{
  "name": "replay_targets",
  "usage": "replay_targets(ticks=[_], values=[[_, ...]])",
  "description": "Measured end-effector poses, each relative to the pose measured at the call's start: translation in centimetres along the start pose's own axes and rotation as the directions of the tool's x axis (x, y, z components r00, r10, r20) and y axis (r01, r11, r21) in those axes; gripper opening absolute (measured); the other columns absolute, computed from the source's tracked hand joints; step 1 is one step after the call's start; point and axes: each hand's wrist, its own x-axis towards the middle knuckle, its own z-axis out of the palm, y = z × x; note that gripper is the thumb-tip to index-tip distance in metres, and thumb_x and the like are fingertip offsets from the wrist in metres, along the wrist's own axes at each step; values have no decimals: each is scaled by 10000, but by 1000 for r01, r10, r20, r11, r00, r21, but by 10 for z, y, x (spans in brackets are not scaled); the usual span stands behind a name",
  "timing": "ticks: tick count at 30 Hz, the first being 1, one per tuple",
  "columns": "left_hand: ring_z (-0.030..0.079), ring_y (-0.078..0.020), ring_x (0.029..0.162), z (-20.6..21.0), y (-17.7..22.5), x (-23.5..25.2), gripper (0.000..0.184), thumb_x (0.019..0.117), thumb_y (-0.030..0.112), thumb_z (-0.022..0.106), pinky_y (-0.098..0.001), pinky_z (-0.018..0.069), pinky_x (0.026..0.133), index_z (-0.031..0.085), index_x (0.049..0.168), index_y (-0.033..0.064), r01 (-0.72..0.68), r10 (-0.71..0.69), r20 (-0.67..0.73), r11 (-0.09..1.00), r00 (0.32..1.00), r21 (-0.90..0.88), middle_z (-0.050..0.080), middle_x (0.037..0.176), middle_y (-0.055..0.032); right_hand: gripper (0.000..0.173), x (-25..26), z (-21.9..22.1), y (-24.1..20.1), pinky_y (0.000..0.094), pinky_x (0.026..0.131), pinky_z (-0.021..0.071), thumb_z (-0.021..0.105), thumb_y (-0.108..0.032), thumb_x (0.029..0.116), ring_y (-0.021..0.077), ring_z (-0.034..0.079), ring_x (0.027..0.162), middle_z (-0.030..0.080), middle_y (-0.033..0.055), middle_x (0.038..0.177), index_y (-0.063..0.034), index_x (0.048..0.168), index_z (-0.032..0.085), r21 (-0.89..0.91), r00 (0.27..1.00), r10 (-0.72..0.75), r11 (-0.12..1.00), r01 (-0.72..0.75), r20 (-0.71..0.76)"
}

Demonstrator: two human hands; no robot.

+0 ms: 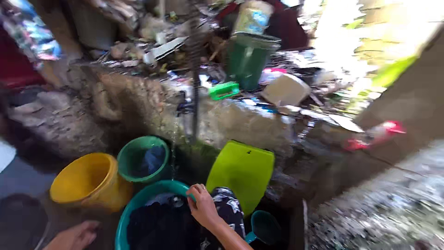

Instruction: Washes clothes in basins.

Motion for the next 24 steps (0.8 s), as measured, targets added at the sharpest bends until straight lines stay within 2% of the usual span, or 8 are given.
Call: replay_targets(ticks=[2, 4, 8, 14, 18, 20, 22, 24], values=[[703, -403, 1093, -2, -13, 21, 375, 1042, 227, 619, -621, 522, 1001, 624, 1367, 41, 27, -26, -33, 999, 999, 18, 712, 1199, -228, 275, -1, 35, -11, 533, 1054, 476, 609, -187, 979, 364, 575, 1273, 666, 178, 1271, -48, 1192, 712, -74, 926, 29, 997, -1, 376], [704, -369, 1075, 3, -24, 37, 362, 1048, 238, 611, -587, 522, 998, 631, 1364, 62, 75, -75, -32, 997, 997, -9, 718, 1172, -200, 370, -5, 80, -18, 583, 1110, 414, 635, -266, 992, 385, 490, 1376, 595, 188, 1405, -62, 1297, 677, -145, 743, 123, 989, -35, 658], [646, -394, 1192, 10, -33, 49, 460, 1046, 311, 612, -614, 464, 1059, 573, 1446, 88, 249, -248, 189, 968, 950, 22, 679, 1266, -217, 597, -17, 180, -7, 641, 1196, 271, 622, -414, 1004, 440, 291, 1513, 328, 244, 1629, -80, 1490, 526, -266, 516, 290, 956, -122, 806], [676, -344, 1118, -3, -28, 41, 458, 1052, 322, 597, -558, 515, 1004, 563, 1464, 125, 142, -140, 27, 983, 990, -114, 676, 1266, -177, 523, 21, 255, 41, 583, 1215, 280, 526, -359, 1047, 465, 299, 1502, 331, 281, 1613, -47, 1467, 543, -386, 667, 483, 871, -304, 567], [655, -358, 1187, -4, -29, 38, 481, 1054, 352, 592, -568, 497, 1028, 544, 1490, 155, 245, -236, 171, 969, 957, -36, 643, 1352, -174, 404, 56, 278, 88, 483, 1155, 419, 477, -161, 1077, 372, 526, 1374, 554, 263, 1449, 41, 1417, 560, -175, 663, 567, 808, -562, 488], [677, -359, 1138, -2, -29, 39, 468, 1049, 340, 603, -567, 521, 989, 564, 1473, 146, 215, -203, 154, 974, 967, -64, 657, 1322, -179, 349, 69, 289, 106, 376, 963, 511, 417, -80, 1094, 268, 626, 1116, 613, 255, 1264, 118, 1367, 507, 356, 562, 737, 445, -822, 375], [685, -363, 1110, -2, -28, 41, 464, 1046, 336, 606, -568, 530, 966, 571, 1468, 147, 208, -194, 156, 975, 968, -79, 669, 1293, -180, 223, 82, 293, 120, 246, 666, 519, 395, -132, 1100, 117, 589, 752, 574, 92, 942, 17, 1221, 507, 719, 377, 857, 10, -695, 352], [674, -372, 1133, -4, -26, 45, 472, 1051, 342, 597, -576, 522, 968, 553, 1483, 157, 243, -228, 206, 969, 952, -52, 663, 1298, -185, 182, 89, 291, 133, 202, 553, 529, 337, -186, 1111, 60, 576, 593, 547, -11, 760, -108, 1027, 479, 844, 317, 849, -241, -478, 422]])
